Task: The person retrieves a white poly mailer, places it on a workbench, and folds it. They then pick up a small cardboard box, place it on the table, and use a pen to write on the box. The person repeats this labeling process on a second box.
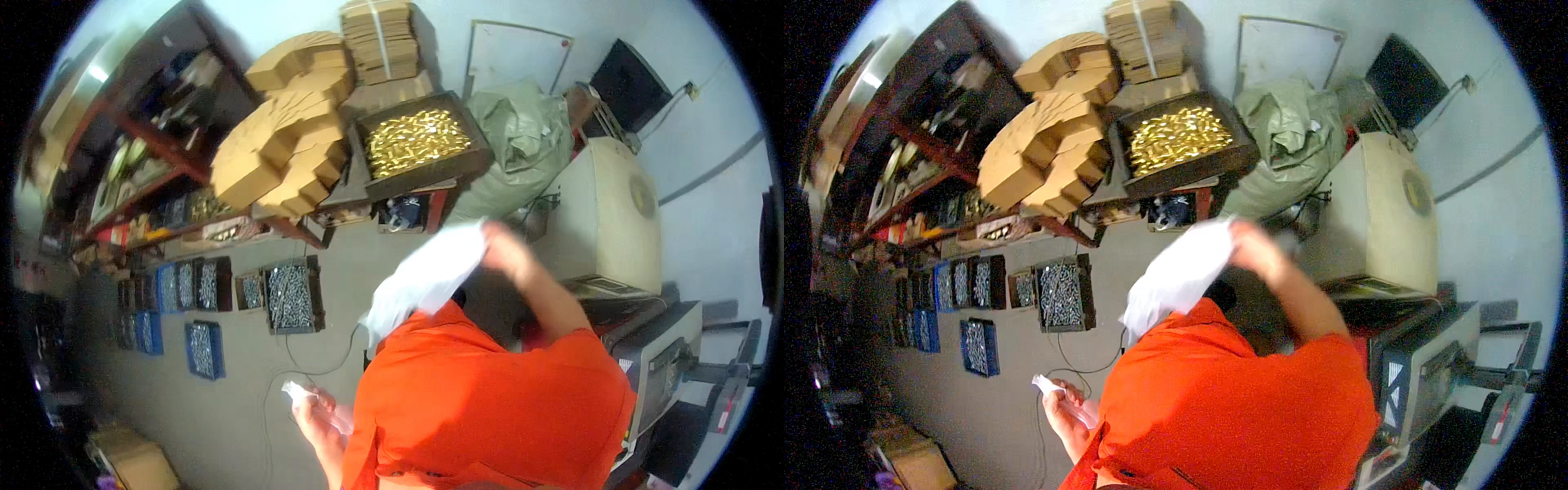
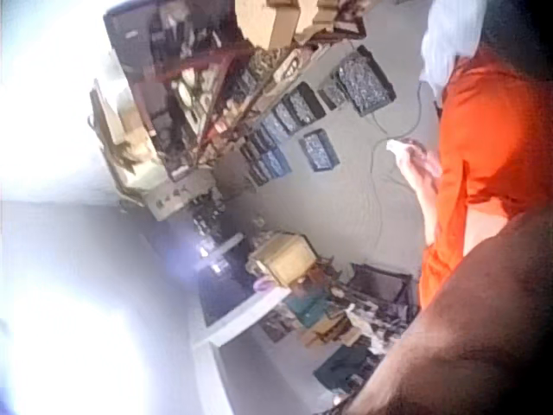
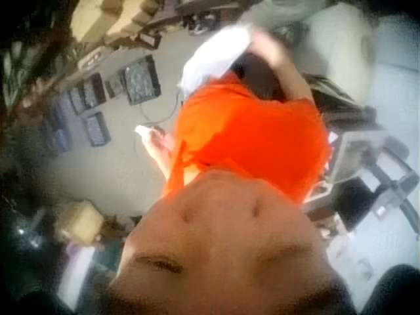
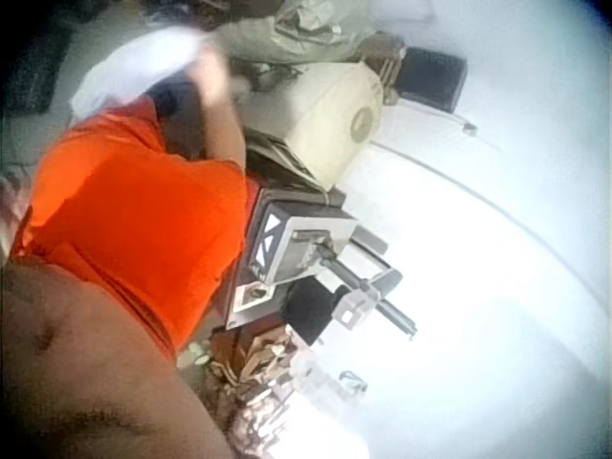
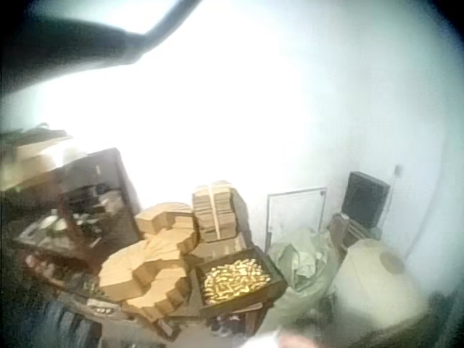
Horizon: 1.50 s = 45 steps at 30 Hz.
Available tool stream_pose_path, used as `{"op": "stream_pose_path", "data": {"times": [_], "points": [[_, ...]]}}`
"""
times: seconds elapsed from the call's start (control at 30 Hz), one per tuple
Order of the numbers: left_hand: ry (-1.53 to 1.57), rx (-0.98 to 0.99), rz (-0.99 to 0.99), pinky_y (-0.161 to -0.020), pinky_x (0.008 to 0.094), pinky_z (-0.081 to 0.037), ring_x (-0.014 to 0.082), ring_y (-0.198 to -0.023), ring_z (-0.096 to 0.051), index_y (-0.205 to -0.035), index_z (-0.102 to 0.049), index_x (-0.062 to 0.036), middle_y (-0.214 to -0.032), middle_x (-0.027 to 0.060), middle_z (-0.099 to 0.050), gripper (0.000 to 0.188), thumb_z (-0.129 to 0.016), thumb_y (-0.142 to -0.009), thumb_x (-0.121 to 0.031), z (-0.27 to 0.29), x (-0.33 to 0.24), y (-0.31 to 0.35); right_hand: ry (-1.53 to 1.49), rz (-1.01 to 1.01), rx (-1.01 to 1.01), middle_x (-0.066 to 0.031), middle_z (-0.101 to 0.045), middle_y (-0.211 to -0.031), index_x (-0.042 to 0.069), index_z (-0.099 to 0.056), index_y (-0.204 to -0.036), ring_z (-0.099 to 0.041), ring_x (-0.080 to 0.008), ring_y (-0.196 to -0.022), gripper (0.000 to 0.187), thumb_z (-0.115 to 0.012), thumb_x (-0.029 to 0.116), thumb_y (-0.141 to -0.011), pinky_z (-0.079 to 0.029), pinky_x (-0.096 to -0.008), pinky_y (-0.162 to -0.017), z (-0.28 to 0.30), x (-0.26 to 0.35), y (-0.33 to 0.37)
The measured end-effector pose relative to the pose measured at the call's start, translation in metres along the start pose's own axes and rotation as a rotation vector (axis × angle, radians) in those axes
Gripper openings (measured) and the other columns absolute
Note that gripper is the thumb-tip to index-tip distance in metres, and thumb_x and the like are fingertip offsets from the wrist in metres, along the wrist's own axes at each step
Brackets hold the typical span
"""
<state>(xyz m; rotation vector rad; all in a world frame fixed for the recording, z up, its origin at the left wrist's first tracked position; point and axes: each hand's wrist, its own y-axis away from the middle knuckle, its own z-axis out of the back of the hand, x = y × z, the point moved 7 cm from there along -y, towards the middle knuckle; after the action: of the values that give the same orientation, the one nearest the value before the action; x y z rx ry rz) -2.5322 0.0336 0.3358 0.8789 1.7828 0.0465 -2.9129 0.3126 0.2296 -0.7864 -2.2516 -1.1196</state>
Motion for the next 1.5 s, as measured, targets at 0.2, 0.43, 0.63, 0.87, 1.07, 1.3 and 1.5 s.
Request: {"op": "stream_pose_path", "data": {"times": [0.2, 0.43, 0.63, 0.87, 1.07, 1.3, 1.5], "points": [[-0.032, -0.040, 0.040, -0.045, 0.0283, -0.033, 0.0148, -0.050, -0.041, -0.078, -0.049, -0.0022, -0.062, 0.0049, -0.046, 0.008, -0.047, -0.071, -0.006, -0.080, 0.021, -0.067, 0.513, 1.423, -1.215, -0.0071, -0.060, -0.089, -0.003, -0.055, -0.095, -0.057, -0.0223, -0.081, 0.034, -0.049, 0.028, -0.085, -0.048, -0.0381, -0.067, 0.270, 0.334, 0.080], [-0.260, -0.160, 0.154, -0.046, 0.0283, -0.034, 0.0145, -0.050, -0.041, -0.076, -0.049, -0.0025, -0.061, 0.0045, -0.044, 0.009, -0.044, -0.068, -0.003, -0.203, 0.068, -0.116, 0.832, 0.715, -1.772, -0.0209, -0.062, -0.086, -0.001, -0.063, -0.083, -0.059, -0.0321, -0.082, 0.031, -0.050, 0.027, -0.080, -0.047, -0.0435, -0.072, 0.454, 0.360, -0.044], [-0.447, -0.186, 0.298, -0.047, 0.0283, -0.035, 0.0148, -0.050, -0.043, -0.071, -0.049, -0.0058, -0.063, 0.0035, -0.046, 0.003, -0.048, -0.071, -0.003, -0.236, 0.105, -0.148, 1.615, 0.282, -1.228, -0.0226, -0.061, -0.092, -0.002, -0.063, -0.091, -0.059, -0.0332, -0.081, 0.036, -0.056, 0.031, -0.080, -0.049, -0.0421, -0.075, 0.462, 0.322, -0.246], [-0.500, -0.250, 0.347, -0.044, 0.0280, -0.037, 0.0157, -0.048, -0.048, -0.077, -0.055, -0.0026, -0.060, 0.0062, -0.052, 0.008, -0.048, -0.074, -0.004, -0.238, 0.126, -0.152, 1.860, -0.163, -0.735, -0.0194, -0.059, -0.085, 0.000, -0.060, -0.097, -0.056, -0.0304, -0.074, 0.034, -0.055, 0.030, -0.081, -0.046, -0.0406, -0.068, 0.432, 0.215, -0.340], [-0.464, -0.220, 0.387, -0.047, 0.0264, -0.035, 0.0139, -0.052, -0.047, -0.074, -0.053, -0.0050, -0.063, 0.0023, -0.050, 0.003, -0.053, -0.076, -0.007, -0.214, 0.126, -0.128, 1.856, -0.185, -0.765, -0.0166, -0.057, -0.080, 0.002, -0.058, -0.102, -0.054, -0.0280, -0.067, 0.033, -0.054, 0.029, -0.082, -0.044, -0.0393, -0.062, 0.429, 0.195, -0.321], [-0.378, -0.210, 0.347, -0.046, 0.0276, -0.040, 0.0164, -0.047, -0.050, -0.077, -0.055, -0.0007, -0.059, 0.0076, -0.054, 0.010, -0.047, -0.072, -0.004, -0.159, 0.101, -0.115, 1.666, 0.129, -1.009, -0.0134, -0.054, -0.074, 0.005, -0.055, -0.107, -0.051, -0.0253, -0.060, 0.033, -0.053, 0.028, -0.084, -0.041, -0.0378, -0.055, 0.384, 0.230, -0.227], [-0.124, -0.138, 0.223, -0.048, 0.0281, -0.042, 0.0165, -0.054, -0.052, -0.079, -0.054, -0.0009, -0.064, 0.0074, -0.055, 0.008, -0.048, -0.075, -0.001, -0.053, 0.072, -0.075, 1.447, 0.295, -1.037, -0.0107, -0.052, -0.068, 0.007, -0.053, -0.112, -0.048, -0.0229, -0.053, 0.034, -0.052, 0.027, -0.085, -0.039, -0.0365, -0.049, 0.315, 0.170, -0.114]]}}
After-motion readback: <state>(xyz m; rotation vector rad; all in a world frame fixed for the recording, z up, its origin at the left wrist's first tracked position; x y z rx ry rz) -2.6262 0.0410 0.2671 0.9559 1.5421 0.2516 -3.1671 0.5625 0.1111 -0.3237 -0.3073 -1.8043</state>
